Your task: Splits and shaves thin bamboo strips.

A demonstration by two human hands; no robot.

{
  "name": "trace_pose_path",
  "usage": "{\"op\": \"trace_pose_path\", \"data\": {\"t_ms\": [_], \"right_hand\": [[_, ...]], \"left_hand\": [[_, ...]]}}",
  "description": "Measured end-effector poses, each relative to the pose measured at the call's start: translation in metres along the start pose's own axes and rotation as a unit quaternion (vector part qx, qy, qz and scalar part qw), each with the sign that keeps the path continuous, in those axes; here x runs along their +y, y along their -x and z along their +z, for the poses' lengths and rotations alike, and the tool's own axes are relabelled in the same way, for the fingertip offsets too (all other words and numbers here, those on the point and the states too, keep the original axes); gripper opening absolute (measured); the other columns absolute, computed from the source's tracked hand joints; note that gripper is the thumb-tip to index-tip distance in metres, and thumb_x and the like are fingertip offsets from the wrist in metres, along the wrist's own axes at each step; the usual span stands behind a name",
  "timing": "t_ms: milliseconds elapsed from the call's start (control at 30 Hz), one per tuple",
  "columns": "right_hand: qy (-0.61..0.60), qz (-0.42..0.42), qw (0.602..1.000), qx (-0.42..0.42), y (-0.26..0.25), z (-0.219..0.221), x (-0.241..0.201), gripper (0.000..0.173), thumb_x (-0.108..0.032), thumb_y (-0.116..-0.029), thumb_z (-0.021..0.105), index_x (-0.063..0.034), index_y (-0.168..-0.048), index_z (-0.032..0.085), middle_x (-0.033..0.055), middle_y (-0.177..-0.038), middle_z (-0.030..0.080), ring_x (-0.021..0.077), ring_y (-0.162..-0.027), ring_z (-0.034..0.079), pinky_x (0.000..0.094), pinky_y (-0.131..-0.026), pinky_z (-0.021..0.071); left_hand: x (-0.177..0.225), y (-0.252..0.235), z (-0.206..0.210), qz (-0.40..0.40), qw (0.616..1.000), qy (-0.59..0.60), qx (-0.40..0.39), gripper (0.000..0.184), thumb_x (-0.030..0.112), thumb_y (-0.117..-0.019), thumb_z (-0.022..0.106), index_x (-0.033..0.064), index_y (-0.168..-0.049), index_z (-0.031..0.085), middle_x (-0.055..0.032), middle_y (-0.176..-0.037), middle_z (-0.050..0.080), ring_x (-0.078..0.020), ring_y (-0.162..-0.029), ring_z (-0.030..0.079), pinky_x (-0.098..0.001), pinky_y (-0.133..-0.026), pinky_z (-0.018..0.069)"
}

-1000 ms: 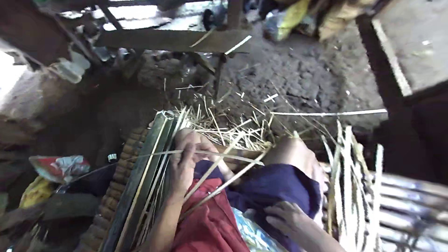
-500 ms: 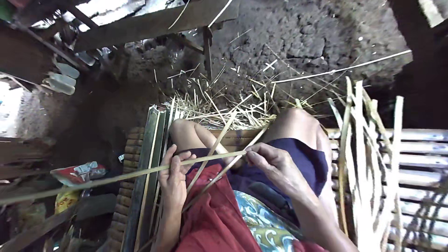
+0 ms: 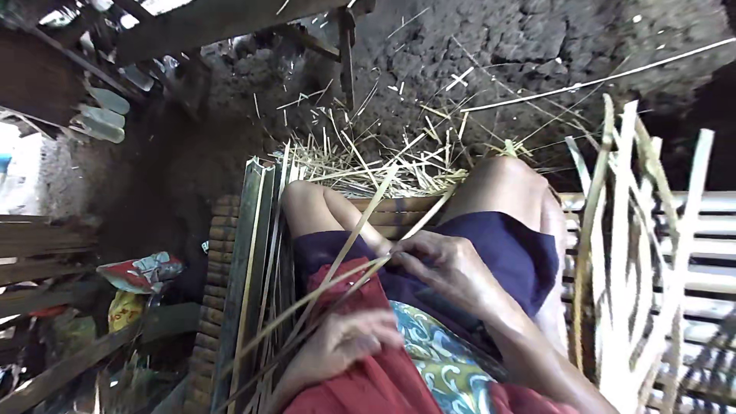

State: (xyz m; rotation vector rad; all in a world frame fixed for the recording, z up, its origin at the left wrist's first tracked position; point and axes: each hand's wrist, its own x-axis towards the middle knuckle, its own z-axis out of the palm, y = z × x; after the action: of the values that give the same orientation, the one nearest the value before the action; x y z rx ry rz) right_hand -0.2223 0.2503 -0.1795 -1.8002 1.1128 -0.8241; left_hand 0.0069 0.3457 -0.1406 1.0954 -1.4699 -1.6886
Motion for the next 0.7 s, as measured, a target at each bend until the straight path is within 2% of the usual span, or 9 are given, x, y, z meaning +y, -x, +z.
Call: {"op": "trace_pose_path", "data": {"t_ms": [33, 67, 100, 167, 200, 267, 300, 433, 700], "right_hand": [[0.008, -0.012, 1.000, -0.002, 0.001, -0.002, 0.000, 0.019, -0.019, -0.0943, 0.061, -0.0076, -0.092, 0.076, 0.0011, -0.086, 0.071, 0.0008, -0.076, 0.066, 0.0162, -0.071, 0.0541], [0.005, -0.021, 1.000, -0.004, 0.003, -0.004, -0.001, 0.020, -0.019, -0.0948, 0.060, -0.0076, -0.092, 0.076, 0.0006, -0.086, 0.071, -0.0008, -0.077, 0.065, 0.0144, -0.072, 0.0533], [0.000, -0.028, 1.000, -0.005, 0.006, -0.005, -0.003, 0.020, -0.019, -0.0952, 0.060, -0.0071, -0.092, 0.076, 0.0006, -0.086, 0.071, -0.0017, -0.078, 0.065, 0.0133, -0.073, 0.0529], [0.005, -0.044, 0.999, 0.001, 0.008, -0.011, -0.007, 0.021, -0.020, -0.0962, 0.060, -0.0061, -0.093, 0.076, 0.0014, -0.087, 0.072, -0.0016, -0.079, 0.065, 0.0131, -0.074, 0.0526], [0.019, -0.050, 0.998, 0.011, 0.009, -0.013, -0.008, 0.021, -0.019, -0.0959, 0.060, -0.0059, -0.094, 0.076, 0.0022, -0.088, 0.073, -0.0001, -0.080, 0.066, 0.0139, -0.075, 0.0534], [0.062, -0.056, 0.996, 0.037, 0.009, -0.015, -0.007, 0.020, -0.018, -0.0943, 0.061, -0.0058, -0.094, 0.076, 0.0042, -0.087, 0.073, 0.0046, -0.077, 0.068, 0.0170, -0.073, 0.0547], [0.083, -0.053, 0.994, 0.046, 0.008, -0.014, -0.006, 0.018, -0.017, -0.0934, 0.061, -0.0059, -0.093, 0.076, 0.0045, -0.085, 0.072, 0.0061, -0.075, 0.067, 0.0179, -0.071, 0.0548], [0.131, -0.037, 0.988, 0.077, 0.007, -0.004, -0.002, 0.013, -0.011, -0.0886, 0.064, -0.0026, -0.087, 0.073, 0.0097, -0.082, 0.070, 0.0161, -0.070, 0.068, 0.0258, -0.064, 0.0560], [0.213, -0.028, 0.959, 0.188, 0.005, 0.017, 0.002, 0.010, -0.005, -0.0891, 0.065, 0.0026, -0.087, 0.071, 0.0151, -0.078, 0.066, 0.0234, -0.064, 0.066, 0.0293, -0.057, 0.0532]], "left_hand": [[0.007, -0.008, -0.001, 0.056, 0.998, -0.007, -0.025, 0.052, 0.039, -0.1081, 0.046, -0.0063, -0.121, 0.067, -0.0101, -0.109, 0.077, -0.0100, -0.107, 0.072, -0.0281, -0.097, 0.0570], [0.015, -0.018, -0.002, 0.090, 0.995, -0.043, 0.003, 0.042, 0.037, -0.1075, 0.050, 0.0008, -0.117, 0.070, -0.0062, -0.109, 0.076, -0.0080, -0.107, 0.071, -0.0272, -0.097, 0.0567], [0.023, -0.028, -0.005, 0.094, 0.988, -0.111, 0.043, 0.038, 0.033, -0.1062, 0.054, 0.0022, -0.121, 0.069, -0.0070, -0.116, 0.074, -0.0097, -0.113, 0.068, -0.0291, -0.100, 0.0544], [0.026, -0.052, -0.008, 0.024, 0.967, -0.246, 0.068, 0.044, 0.029, -0.1022, 0.061, 0.0002, -0.136, 0.063, -0.0124, -0.126, 0.071, -0.0175, -0.117, 0.067, -0.0365, -0.102, 0.0530], [0.023, -0.062, -0.007, -0.013, 0.961, -0.268, 0.058, 0.043, 0.026, -0.1030, 0.060, 0.0001, -0.137, 0.062, -0.0122, -0.119, 0.073, -0.0167, -0.107, 0.071, -0.0356, -0.095, 0.0563], [0.016, -0.074, 0.000, -0.029, 0.965, -0.253, 0.059, 0.032, 0.016, -0.1049, 0.055, -0.0029, -0.128, 0.068, -0.0088, -0.090, 0.075, -0.0091, -0.075, 0.070, -0.0247, -0.074, 0.0587], [0.015, -0.077, 0.002, -0.040, 0.970, -0.234, 0.055, 0.031, 0.013, -0.1054, 0.053, -0.0045, -0.127, 0.068, -0.0088, -0.086, 0.074, -0.0081, -0.071, 0.069, -0.0226, -0.071, 0.0581], [0.017, -0.085, 0.002, -0.117, 0.984, -0.131, 0.028, 0.033, 0.006, -0.1053, 0.051, -0.0080, -0.133, 0.061, -0.0110, -0.097, 0.074, -0.0086, -0.078, 0.073, -0.0235, -0.075, 0.0613], [0.012, -0.096, 0.012, -0.131, 0.990, -0.028, 0.050, 0.036, 0.000, -0.1032, 0.051, -0.0101, -0.137, 0.055, -0.0154, -0.111, 0.073, -0.0111, -0.085, 0.075, -0.0263, -0.076, 0.0633]]}}
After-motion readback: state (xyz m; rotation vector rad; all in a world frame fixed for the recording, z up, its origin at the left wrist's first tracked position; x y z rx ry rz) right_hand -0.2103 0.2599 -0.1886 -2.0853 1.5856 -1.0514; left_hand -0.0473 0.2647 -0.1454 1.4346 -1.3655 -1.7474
